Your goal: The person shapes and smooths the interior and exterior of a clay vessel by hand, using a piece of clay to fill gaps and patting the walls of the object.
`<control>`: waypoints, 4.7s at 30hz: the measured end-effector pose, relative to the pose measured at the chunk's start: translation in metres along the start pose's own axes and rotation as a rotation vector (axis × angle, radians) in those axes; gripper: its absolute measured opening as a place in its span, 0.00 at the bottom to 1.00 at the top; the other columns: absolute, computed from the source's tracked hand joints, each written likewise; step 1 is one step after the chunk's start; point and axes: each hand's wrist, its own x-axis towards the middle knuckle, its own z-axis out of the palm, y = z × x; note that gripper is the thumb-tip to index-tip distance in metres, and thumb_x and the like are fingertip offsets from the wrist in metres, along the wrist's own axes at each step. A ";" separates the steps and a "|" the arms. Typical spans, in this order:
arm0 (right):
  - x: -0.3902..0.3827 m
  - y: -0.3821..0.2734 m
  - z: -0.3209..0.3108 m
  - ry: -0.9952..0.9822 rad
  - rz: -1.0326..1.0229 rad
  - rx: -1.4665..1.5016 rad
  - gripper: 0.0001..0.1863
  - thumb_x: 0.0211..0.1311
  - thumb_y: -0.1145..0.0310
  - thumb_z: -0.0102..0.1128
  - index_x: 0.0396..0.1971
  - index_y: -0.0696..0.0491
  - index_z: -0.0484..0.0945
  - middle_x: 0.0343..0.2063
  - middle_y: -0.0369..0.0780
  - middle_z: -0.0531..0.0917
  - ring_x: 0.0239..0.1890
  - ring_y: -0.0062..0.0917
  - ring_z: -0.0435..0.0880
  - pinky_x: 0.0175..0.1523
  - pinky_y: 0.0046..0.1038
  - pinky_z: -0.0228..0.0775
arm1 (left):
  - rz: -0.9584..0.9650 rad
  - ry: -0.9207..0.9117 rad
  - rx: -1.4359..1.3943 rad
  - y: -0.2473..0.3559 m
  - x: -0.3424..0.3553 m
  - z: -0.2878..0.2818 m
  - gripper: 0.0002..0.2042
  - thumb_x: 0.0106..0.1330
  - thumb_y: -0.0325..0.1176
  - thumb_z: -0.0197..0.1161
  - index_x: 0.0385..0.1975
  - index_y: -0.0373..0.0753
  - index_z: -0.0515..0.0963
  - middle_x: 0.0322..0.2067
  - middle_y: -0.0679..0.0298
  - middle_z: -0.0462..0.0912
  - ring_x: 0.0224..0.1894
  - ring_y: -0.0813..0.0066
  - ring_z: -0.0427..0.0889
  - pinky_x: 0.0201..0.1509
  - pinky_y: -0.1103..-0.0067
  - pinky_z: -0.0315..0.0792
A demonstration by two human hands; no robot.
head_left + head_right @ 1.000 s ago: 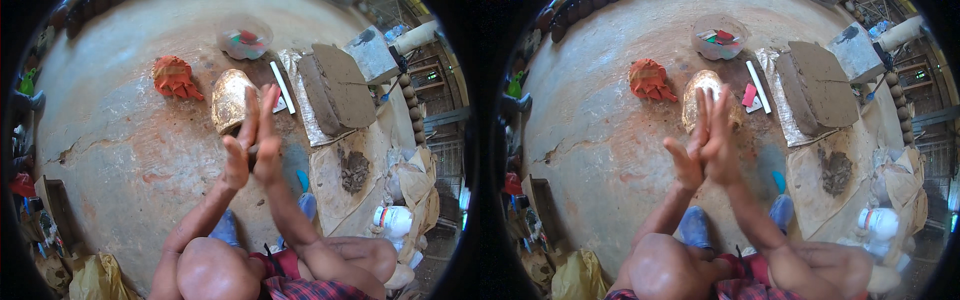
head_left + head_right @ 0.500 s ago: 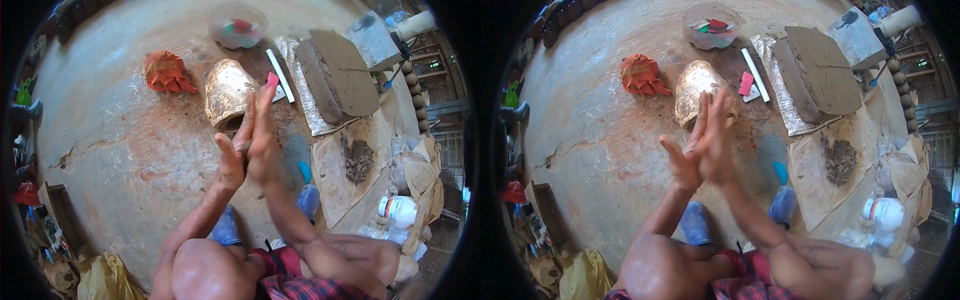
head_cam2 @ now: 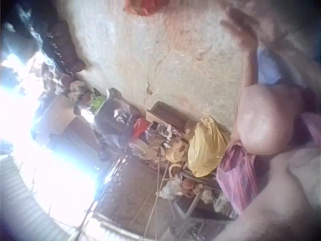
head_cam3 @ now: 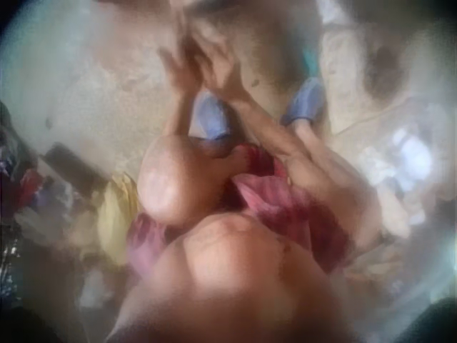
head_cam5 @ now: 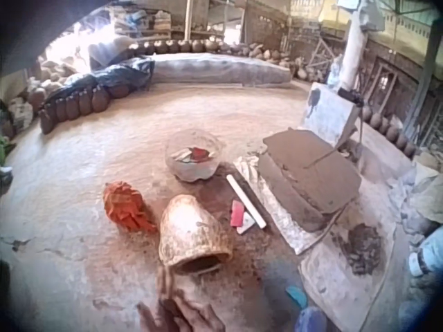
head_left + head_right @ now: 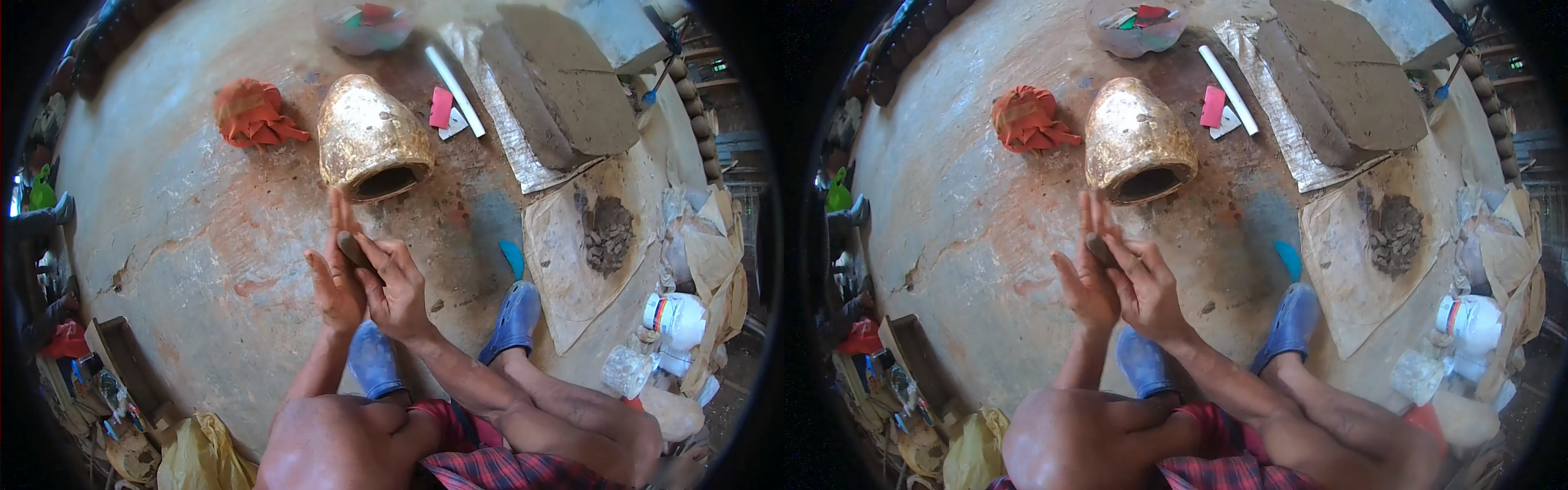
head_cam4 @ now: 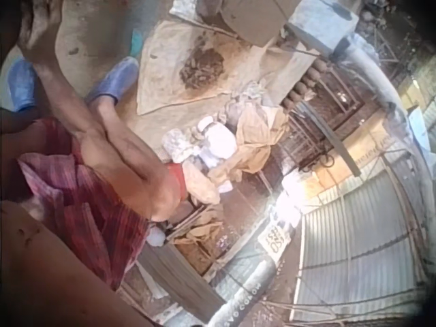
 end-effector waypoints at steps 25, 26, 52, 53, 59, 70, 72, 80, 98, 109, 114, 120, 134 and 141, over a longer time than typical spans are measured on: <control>0.144 0.233 0.118 -0.240 0.139 -0.231 0.37 0.85 0.42 0.31 0.83 0.45 0.47 0.83 0.40 0.51 0.85 0.33 0.47 0.87 0.42 0.34 | 0.310 -0.135 1.396 0.013 0.194 -0.036 0.29 0.72 0.50 0.66 0.70 0.43 0.78 0.79 0.51 0.64 0.83 0.47 0.53 0.84 0.58 0.51; 0.146 0.229 0.115 -0.247 0.145 -0.243 0.37 0.85 0.42 0.31 0.83 0.45 0.47 0.83 0.40 0.51 0.85 0.33 0.47 0.87 0.42 0.34 | 0.303 -0.142 1.386 0.015 0.193 -0.033 0.27 0.73 0.47 0.65 0.69 0.42 0.78 0.79 0.50 0.64 0.84 0.47 0.52 0.84 0.59 0.51; 0.162 0.216 0.053 -0.361 0.243 -0.458 0.34 0.84 0.46 0.34 0.81 0.46 0.53 0.81 0.42 0.56 0.83 0.34 0.53 0.85 0.42 0.42 | 0.248 -0.097 1.398 0.014 0.193 -0.023 0.35 0.69 0.59 0.65 0.72 0.46 0.77 0.79 0.57 0.63 0.83 0.51 0.53 0.84 0.53 0.49; 0.161 0.215 0.054 -0.362 0.241 -0.458 0.34 0.84 0.46 0.34 0.81 0.46 0.53 0.81 0.42 0.57 0.83 0.34 0.53 0.85 0.42 0.42 | 0.244 -0.099 1.396 0.013 0.192 -0.024 0.34 0.69 0.59 0.64 0.71 0.46 0.77 0.79 0.57 0.63 0.84 0.51 0.53 0.84 0.53 0.49; 0.160 0.211 0.054 -0.383 0.245 -0.464 0.34 0.84 0.47 0.35 0.81 0.47 0.54 0.81 0.42 0.58 0.82 0.34 0.54 0.85 0.42 0.44 | 0.274 -0.115 1.369 0.012 0.191 -0.026 0.38 0.64 0.61 0.68 0.71 0.46 0.77 0.79 0.57 0.65 0.83 0.51 0.54 0.84 0.51 0.48; 0.161 0.203 0.056 -0.413 0.239 -0.467 0.33 0.84 0.48 0.36 0.80 0.47 0.57 0.80 0.43 0.60 0.81 0.34 0.57 0.84 0.42 0.47 | 0.278 -0.091 1.365 0.015 0.191 -0.020 0.38 0.58 0.56 0.75 0.69 0.46 0.79 0.77 0.55 0.67 0.82 0.49 0.56 0.83 0.54 0.53; 0.162 0.201 0.065 -0.420 0.223 -0.450 0.32 0.83 0.48 0.36 0.80 0.47 0.57 0.80 0.43 0.60 0.81 0.34 0.57 0.84 0.42 0.48 | 0.271 -0.077 1.365 0.016 0.191 -0.022 0.37 0.59 0.56 0.75 0.69 0.46 0.79 0.77 0.55 0.67 0.82 0.49 0.56 0.83 0.55 0.53; 0.153 0.195 0.051 -0.414 0.212 -0.476 0.32 0.83 0.49 0.37 0.79 0.48 0.59 0.79 0.43 0.62 0.81 0.35 0.59 0.83 0.42 0.50 | 0.328 -0.086 1.306 0.010 0.194 -0.024 0.38 0.57 0.59 0.75 0.67 0.47 0.81 0.76 0.56 0.69 0.82 0.53 0.57 0.83 0.53 0.51; 0.148 0.193 0.068 -0.538 0.093 -0.392 0.30 0.83 0.52 0.39 0.77 0.49 0.63 0.78 0.44 0.66 0.79 0.35 0.63 0.82 0.42 0.56 | 0.328 -0.138 1.050 0.007 0.202 -0.049 0.35 0.58 0.48 0.77 0.65 0.39 0.82 0.75 0.48 0.69 0.80 0.53 0.62 0.82 0.62 0.59; 0.133 0.177 0.055 -0.585 0.024 -0.382 0.30 0.82 0.54 0.40 0.77 0.50 0.65 0.77 0.45 0.68 0.79 0.35 0.66 0.81 0.42 0.59 | 0.278 -0.211 0.961 0.005 0.203 -0.053 0.34 0.62 0.46 0.74 0.69 0.41 0.79 0.78 0.46 0.63 0.81 0.54 0.61 0.83 0.61 0.55; 0.125 0.163 0.065 -0.591 -0.055 -0.374 0.29 0.82 0.54 0.40 0.76 0.50 0.66 0.76 0.45 0.69 0.78 0.36 0.67 0.81 0.42 0.61 | 0.302 -0.230 1.034 0.011 0.204 -0.058 0.31 0.64 0.42 0.73 0.68 0.40 0.80 0.77 0.48 0.66 0.80 0.57 0.62 0.83 0.64 0.54; 0.124 0.170 0.046 -0.603 0.117 -0.297 0.25 0.78 0.62 0.45 0.68 0.50 0.78 0.69 0.45 0.79 0.71 0.34 0.77 0.77 0.38 0.66 | 0.332 -0.239 1.118 0.011 0.207 -0.048 0.30 0.65 0.45 0.70 0.68 0.43 0.81 0.77 0.49 0.67 0.80 0.56 0.63 0.83 0.63 0.55; 0.111 0.162 0.032 -0.574 0.201 -0.073 0.15 0.63 0.68 0.57 0.44 0.56 0.89 0.45 0.51 0.90 0.49 0.48 0.89 0.57 0.47 0.81 | 0.302 -0.249 1.151 0.011 0.209 -0.050 0.31 0.66 0.44 0.68 0.70 0.42 0.78 0.77 0.47 0.66 0.81 0.55 0.60 0.84 0.62 0.51; 0.096 0.135 0.016 -0.560 0.229 -0.011 0.16 0.62 0.77 0.57 0.48 0.55 0.89 0.46 0.51 0.90 0.47 0.42 0.91 0.57 0.43 0.82 | 0.321 -0.256 1.168 0.010 0.208 -0.049 0.31 0.67 0.44 0.67 0.71 0.41 0.78 0.77 0.47 0.66 0.81 0.55 0.60 0.84 0.63 0.50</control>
